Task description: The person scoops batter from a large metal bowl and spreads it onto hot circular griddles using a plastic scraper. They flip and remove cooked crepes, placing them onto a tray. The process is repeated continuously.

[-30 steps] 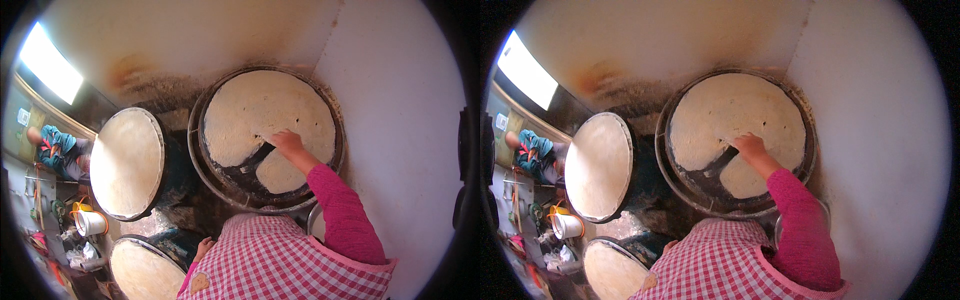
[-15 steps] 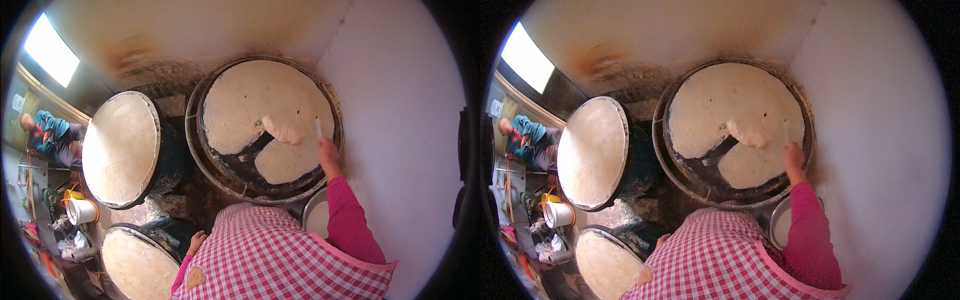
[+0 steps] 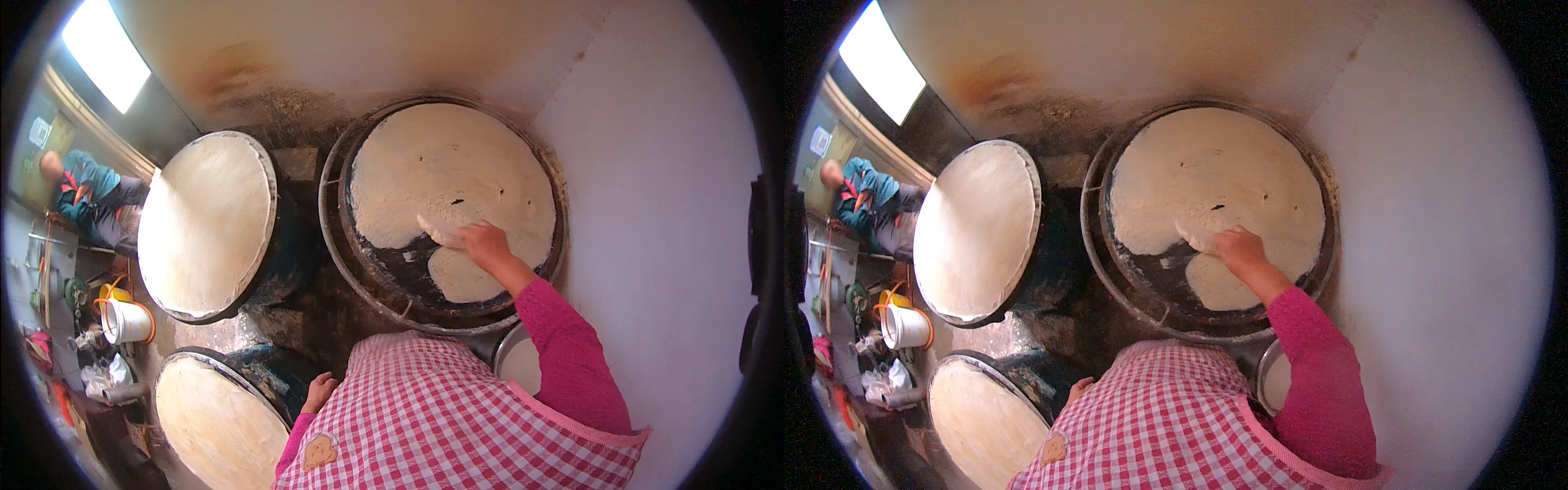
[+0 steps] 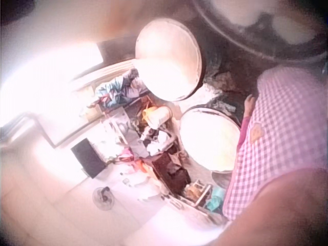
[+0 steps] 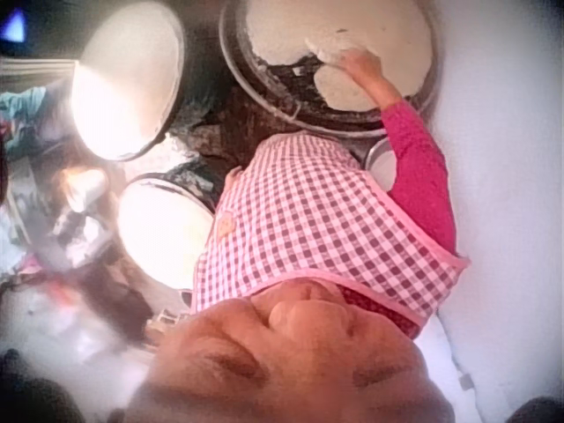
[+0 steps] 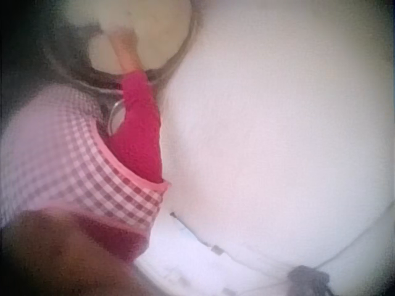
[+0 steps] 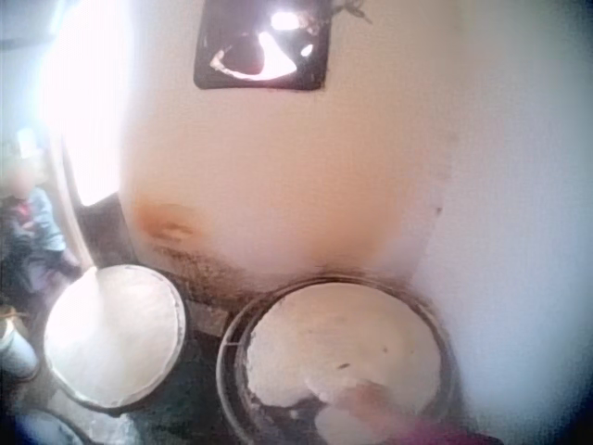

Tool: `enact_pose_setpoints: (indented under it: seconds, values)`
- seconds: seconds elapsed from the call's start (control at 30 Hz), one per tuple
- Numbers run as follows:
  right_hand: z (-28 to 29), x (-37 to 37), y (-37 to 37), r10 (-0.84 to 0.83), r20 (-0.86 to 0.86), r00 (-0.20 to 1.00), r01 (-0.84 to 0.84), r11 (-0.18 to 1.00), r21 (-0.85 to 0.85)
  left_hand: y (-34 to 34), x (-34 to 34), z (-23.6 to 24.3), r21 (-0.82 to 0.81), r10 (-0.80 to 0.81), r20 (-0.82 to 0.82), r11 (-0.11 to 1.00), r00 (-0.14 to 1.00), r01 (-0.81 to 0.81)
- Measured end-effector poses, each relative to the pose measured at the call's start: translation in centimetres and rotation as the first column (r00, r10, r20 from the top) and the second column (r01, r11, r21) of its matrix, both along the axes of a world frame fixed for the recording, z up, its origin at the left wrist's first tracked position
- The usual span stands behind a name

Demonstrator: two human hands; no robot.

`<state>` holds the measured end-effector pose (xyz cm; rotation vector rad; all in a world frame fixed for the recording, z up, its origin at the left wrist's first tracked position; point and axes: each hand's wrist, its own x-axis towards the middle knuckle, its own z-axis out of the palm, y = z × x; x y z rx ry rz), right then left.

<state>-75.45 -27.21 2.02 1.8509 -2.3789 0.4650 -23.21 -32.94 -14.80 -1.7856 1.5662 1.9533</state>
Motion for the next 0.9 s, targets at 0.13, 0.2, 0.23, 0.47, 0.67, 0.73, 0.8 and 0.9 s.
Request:
enact_pose_setpoints:
  seconds: [0.13,0.2,0.23,0.47,0.67,0.73,0.8,0.9]
  values:
    - [-0.4,-2.5,3.6,-0.455,0.001,0.891,0.455,0.89,-0.043,0.7,0.9,-1.1,-0.047,-0.009,-0.001,0.999,1.0,0.008]
    - [-0.8,-2.9,4.4,-0.593,-0.015,0.805,0.593,0.805,0.012,0.9,1.0,-1.1,-0.071,-0.029,0.054,0.997,0.998,0.032]
    - [-0.9,-2.7,4.5,-0.682,-0.03,0.731,0.682,0.729,0.056,0.9,1.1,-1.0,-0.064,-0.004,0.012,0.998,1.0,0.004]
    - [-1.7,4.0,-0.6,-0.284,0.02,0.959,0.284,0.959,-0.007,0.1,0.4,1.3,-0.037,-0.025,0.0,0.999,1.0,0.025]
    - [-0.2,6.6,-1.4,-0.045,0.096,0.994,0.041,0.998,0.044,-0.1,0.4,3.1,0.004,0.013,-0.041,1.0,0.999,-0.013]
    - [0.3,6.5,-0.7,-0.122,0.116,0.986,0.115,0.991,0.068,0.2,0.7,3.6,-0.002,0.038,-0.071,0.999,0.997,-0.038]
    - [0.5,6.1,-0.1,-0.318,0.124,0.94,0.305,0.946,0.111,0.7,1.2,4.0,0.011,0.044,-0.078,0.999,0.996,-0.043]
    - [0.0,5.9,-0.2,-0.442,0.014,0.897,0.442,0.897,0.03,1.6,2.0,4.2,0.016,0.046,-0.076,0.999,0.996,-0.045]
